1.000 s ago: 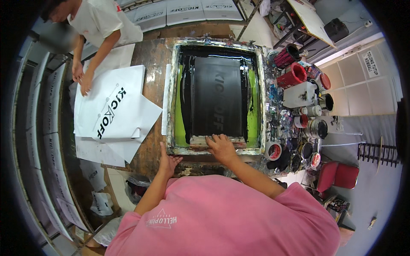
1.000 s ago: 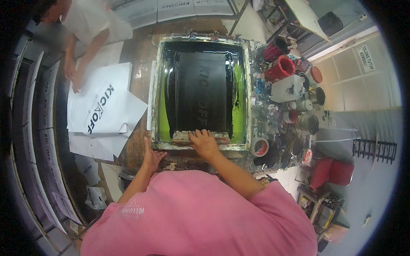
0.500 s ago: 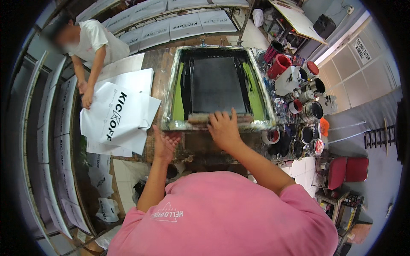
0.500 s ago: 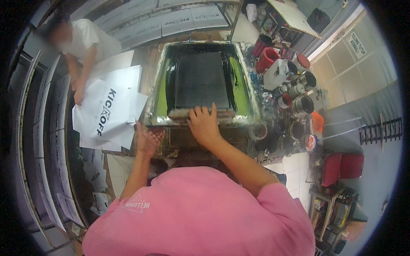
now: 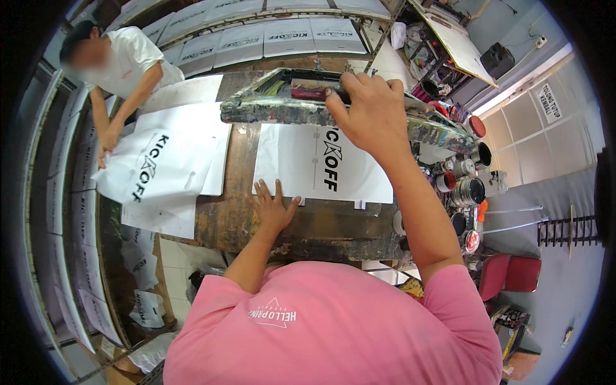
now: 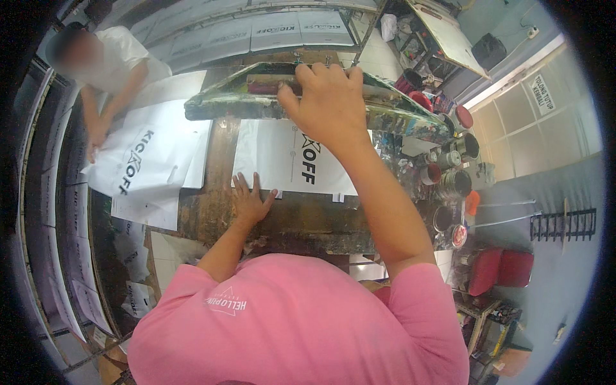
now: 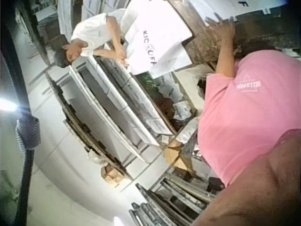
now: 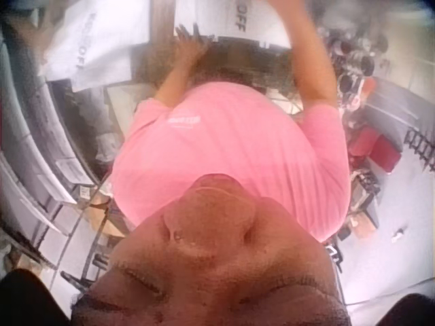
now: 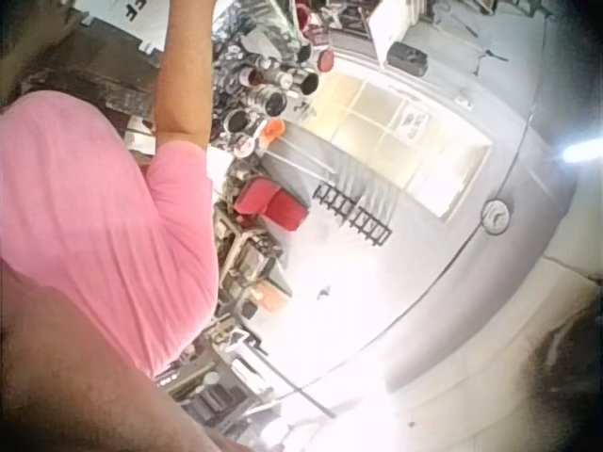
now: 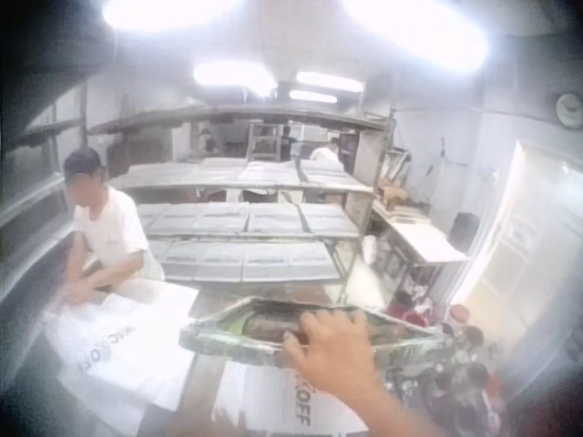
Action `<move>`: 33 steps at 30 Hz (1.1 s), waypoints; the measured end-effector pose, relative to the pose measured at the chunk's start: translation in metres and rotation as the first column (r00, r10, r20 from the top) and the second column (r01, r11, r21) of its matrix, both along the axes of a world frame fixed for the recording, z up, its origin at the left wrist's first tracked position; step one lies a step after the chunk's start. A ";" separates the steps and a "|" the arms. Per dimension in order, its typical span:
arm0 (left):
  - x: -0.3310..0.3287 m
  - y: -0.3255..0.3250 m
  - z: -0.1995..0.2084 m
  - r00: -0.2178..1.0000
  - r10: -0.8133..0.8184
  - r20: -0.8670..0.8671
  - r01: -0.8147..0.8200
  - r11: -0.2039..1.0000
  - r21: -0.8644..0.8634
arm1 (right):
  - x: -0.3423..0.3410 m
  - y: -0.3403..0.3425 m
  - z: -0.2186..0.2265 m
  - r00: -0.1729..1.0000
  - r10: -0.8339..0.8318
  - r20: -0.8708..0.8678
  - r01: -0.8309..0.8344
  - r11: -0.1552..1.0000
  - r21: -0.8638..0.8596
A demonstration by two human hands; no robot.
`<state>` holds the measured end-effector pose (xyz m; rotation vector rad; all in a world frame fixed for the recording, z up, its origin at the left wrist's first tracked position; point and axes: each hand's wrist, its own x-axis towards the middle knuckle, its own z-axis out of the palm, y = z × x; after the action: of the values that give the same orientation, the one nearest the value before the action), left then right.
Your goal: The person performs screen printing on white bags by applying ink with a squeegee across a screen and then lifting the frame to reveal the printed logo.
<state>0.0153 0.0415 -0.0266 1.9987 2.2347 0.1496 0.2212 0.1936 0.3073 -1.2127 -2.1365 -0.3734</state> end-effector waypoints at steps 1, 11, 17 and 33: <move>0.003 -0.005 -0.008 1.000 0.000 -0.010 0.000 1.000 0.019 | 0.000 0.005 0.004 1.000 -0.004 0.002 0.004 1.000 -0.007; 0.020 0.032 0.051 0.937 -0.118 0.328 0.048 0.976 0.214 | -0.001 0.022 0.015 0.998 -0.011 -0.061 0.012 1.000 0.009; 0.016 0.086 0.114 0.639 -0.040 0.768 -0.234 0.941 0.244 | -0.001 0.026 0.023 0.999 -0.019 -0.028 0.018 0.999 -0.042; -0.359 -0.006 0.050 0.820 0.326 0.470 -0.485 0.832 0.269 | -0.005 0.021 0.038 0.999 -0.044 0.017 0.046 0.991 -0.123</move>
<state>-0.3433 0.0354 0.0229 1.3839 2.4343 1.0216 0.2160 0.2151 0.3448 -1.3331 -2.1747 -0.2736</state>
